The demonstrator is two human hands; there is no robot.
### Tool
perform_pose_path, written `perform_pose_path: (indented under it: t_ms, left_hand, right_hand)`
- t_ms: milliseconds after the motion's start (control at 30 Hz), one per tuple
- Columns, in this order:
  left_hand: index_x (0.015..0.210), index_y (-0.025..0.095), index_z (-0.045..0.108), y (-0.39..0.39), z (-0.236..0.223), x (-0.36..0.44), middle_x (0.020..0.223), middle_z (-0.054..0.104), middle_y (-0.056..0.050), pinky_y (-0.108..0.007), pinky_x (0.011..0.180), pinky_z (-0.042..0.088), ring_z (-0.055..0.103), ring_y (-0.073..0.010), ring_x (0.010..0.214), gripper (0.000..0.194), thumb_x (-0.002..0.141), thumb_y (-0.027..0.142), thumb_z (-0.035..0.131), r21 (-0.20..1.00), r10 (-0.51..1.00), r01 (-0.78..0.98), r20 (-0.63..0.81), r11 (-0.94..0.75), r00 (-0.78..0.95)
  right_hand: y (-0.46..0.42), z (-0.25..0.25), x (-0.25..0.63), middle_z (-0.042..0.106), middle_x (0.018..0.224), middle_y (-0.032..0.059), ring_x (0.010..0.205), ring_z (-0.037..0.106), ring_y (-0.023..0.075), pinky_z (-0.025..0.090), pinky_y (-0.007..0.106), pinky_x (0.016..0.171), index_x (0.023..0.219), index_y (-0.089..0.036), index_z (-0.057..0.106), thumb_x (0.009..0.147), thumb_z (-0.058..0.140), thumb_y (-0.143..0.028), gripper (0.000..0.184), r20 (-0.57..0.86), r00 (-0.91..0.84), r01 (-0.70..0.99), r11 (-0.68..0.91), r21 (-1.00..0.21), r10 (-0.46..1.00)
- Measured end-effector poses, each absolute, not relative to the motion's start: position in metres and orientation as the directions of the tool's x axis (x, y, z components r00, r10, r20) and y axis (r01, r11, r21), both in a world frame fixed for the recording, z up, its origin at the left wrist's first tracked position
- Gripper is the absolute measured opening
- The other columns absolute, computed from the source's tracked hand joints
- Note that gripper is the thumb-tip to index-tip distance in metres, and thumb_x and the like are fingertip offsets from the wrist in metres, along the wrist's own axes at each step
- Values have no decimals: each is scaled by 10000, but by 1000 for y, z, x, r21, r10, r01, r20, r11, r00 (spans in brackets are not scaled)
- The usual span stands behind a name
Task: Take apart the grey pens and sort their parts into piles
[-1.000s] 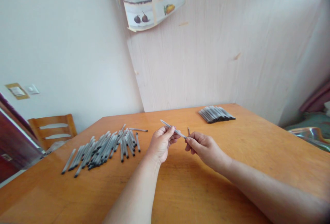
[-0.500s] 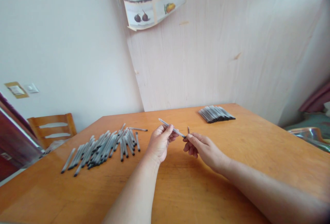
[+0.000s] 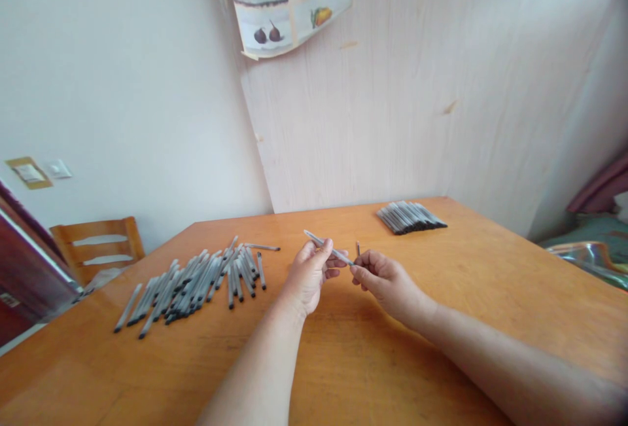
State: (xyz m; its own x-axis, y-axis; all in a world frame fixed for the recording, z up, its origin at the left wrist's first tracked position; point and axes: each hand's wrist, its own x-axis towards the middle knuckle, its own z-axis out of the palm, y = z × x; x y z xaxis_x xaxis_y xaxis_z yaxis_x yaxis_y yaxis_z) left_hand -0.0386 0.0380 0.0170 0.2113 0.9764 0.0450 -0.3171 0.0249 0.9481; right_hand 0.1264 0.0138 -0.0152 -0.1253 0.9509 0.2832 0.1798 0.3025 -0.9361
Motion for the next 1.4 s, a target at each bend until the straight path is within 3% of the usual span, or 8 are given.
perform_pose_path:
  t_ms: [200,400,567,733,900,1033,1200,1400]
  left_hand:
    - [936,175,564,37,19,-40,936,682,-74,-235,662,451,638,-132,776,307,770,401,689,942,963,-333,62,31,263]
    - [872,163,572,39,16,-39,933,685,-79,-248,693,462,641,-137,782,314,751,421,704,946,968,-324,70,12,240]
    - [872,158,562,39,16,-37,901,689,-80,-250,684,461,634,-128,740,314,754,412,703,952,977,-306,61,4,204]
    - [875,159,552,40,13,-37,888,688,-76,-254,685,463,637,-131,743,320,759,421,696,949,976,-314,77,-9,204]
    - [867,155,560,39,13,-36,857,689,-76,-250,676,464,631,-125,718,335,750,437,699,955,983,-297,68,-14,173]
    - [855,156,560,39,13,-35,829,691,-74,-252,676,467,636,-130,714,341,736,437,712,950,982,-311,64,-5,180]
    - [864,157,572,40,12,-35,837,695,-74,-252,661,472,642,-130,701,357,708,432,738,945,987,-326,40,14,156]
    - [860,154,564,41,11,-36,826,699,-78,-240,650,470,644,-129,700,357,714,431,735,940,986,-340,40,17,160]
  right_hand:
    - [10,-8,124,538,679,-18,602,457,106,366,242,563,818,-191,516,796,607,-466,290,297,-100,119,308,-944,950]
    - [9,-8,124,616,720,38,568,491,109,382,246,527,839,-171,544,877,428,-576,423,151,-233,53,168,-984,961]
    - [12,-9,124,587,709,5,585,485,99,391,241,563,840,-181,538,805,587,-522,347,229,-155,81,244,-966,961]
    - [10,-6,123,606,695,30,518,462,96,340,244,491,819,-167,543,855,464,-576,418,119,-198,25,126,-992,973]
    - [9,-5,123,573,687,-6,560,468,92,370,238,534,803,-183,520,762,633,-527,365,195,-143,19,200,-980,970]
    - [11,-9,124,609,704,26,518,465,95,335,239,481,823,-175,536,845,475,-594,423,118,-216,29,127,-991,969]
    - [13,-13,124,573,691,-7,557,466,93,376,240,534,826,-188,530,771,627,-528,357,213,-167,28,221,-975,963]
    - [13,-10,123,604,697,23,526,458,98,342,247,495,801,-176,544,840,489,-576,406,137,-191,31,146,-989,972]
